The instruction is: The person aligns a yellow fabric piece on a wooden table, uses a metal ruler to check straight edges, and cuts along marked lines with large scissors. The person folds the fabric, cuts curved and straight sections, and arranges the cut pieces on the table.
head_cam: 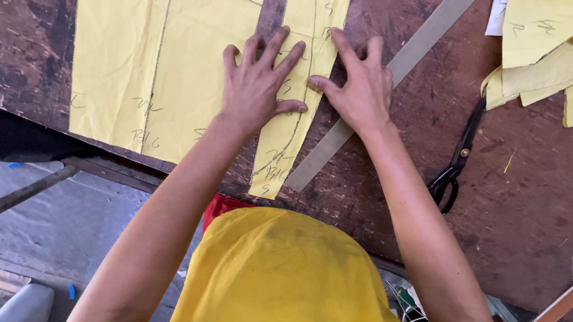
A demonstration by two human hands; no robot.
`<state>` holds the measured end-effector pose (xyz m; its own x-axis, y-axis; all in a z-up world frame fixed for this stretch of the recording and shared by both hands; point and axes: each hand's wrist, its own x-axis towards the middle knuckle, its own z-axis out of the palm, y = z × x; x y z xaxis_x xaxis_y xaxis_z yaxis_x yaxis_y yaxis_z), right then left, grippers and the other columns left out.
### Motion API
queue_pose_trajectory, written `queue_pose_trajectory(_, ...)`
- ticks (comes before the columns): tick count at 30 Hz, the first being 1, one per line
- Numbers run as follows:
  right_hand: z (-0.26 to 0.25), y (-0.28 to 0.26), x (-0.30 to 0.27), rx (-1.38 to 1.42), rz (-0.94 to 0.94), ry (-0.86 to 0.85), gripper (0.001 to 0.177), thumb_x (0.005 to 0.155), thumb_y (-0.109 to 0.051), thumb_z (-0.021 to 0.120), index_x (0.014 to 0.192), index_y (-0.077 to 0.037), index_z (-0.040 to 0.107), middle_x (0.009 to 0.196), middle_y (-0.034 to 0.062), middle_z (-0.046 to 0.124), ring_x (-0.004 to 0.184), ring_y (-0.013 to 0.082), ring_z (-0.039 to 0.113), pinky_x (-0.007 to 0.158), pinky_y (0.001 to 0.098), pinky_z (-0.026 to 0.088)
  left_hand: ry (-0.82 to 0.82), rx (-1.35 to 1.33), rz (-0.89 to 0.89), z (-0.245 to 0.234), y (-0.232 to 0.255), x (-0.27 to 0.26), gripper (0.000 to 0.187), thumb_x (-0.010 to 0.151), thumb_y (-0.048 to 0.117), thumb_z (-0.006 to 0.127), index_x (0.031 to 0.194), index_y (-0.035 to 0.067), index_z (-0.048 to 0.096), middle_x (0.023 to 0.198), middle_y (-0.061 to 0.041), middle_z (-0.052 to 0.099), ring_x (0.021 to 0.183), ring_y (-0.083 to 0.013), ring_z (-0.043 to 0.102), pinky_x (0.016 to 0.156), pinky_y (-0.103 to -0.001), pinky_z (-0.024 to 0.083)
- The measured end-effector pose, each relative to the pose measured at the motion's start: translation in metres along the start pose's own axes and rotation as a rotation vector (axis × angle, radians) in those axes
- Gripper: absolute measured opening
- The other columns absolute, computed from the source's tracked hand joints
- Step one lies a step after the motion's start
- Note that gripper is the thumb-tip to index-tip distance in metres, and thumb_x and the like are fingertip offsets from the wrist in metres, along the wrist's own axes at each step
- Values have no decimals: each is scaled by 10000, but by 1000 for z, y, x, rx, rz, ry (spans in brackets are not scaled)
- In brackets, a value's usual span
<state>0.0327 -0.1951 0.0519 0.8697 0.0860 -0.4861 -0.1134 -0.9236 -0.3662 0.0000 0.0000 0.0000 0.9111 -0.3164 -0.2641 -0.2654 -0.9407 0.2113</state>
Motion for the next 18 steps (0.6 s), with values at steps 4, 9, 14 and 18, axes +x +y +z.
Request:
queue_pose_trajectory(4, 8, 28, 3, 134, -173, 261, 803, 836, -417, 889, 1536, -253, 531, 1232, 90, 444, 1027, 232, 556, 858, 388, 537, 18, 6, -3, 1, 0, 3, 1218, 602, 864, 745, 1600, 299, 334, 1641, -71, 274, 1407, -380, 336, 1046, -687, 331)
queue_pose_trajectory(9, 26, 41, -10, 77, -239, 138, 650, 922, -356, 836, 1504, -216, 584, 1142, 48, 527, 973, 207, 556, 818, 333, 531, 3, 26, 5, -1, 5, 3, 1207, 591, 821, 773, 1615, 391, 300, 1630, -113, 223, 1399, -429, 308, 1017, -723, 319)
queue_pose_trajectory(14, 57, 31, -44, -28, -257, 131, 671, 873, -390, 832, 1460, -183, 582, 1100, 62, 538, 893, 193, 567, 766, 385, 502, -47, 67, 8, -5, 11, 6, 1098, 614, 790, 794, 1561, 497, 323, 1637, -146, 166, 1412, -461, 276, 1008, -751, 317)
queue_pose_trajectory(18, 80, 26, -74, -72, -160, 84, 786, 826, -493, 818, 1488, -174, 538, 1067, 89, 531, 802, 231, 592, 704, 409, 503, -29, 66, 11, -3, 12, 3, 1081, 619, 753, 821, 1559, 470, 369, 1631, -160, 177, 1408, -467, 276, 1000, -755, 313)
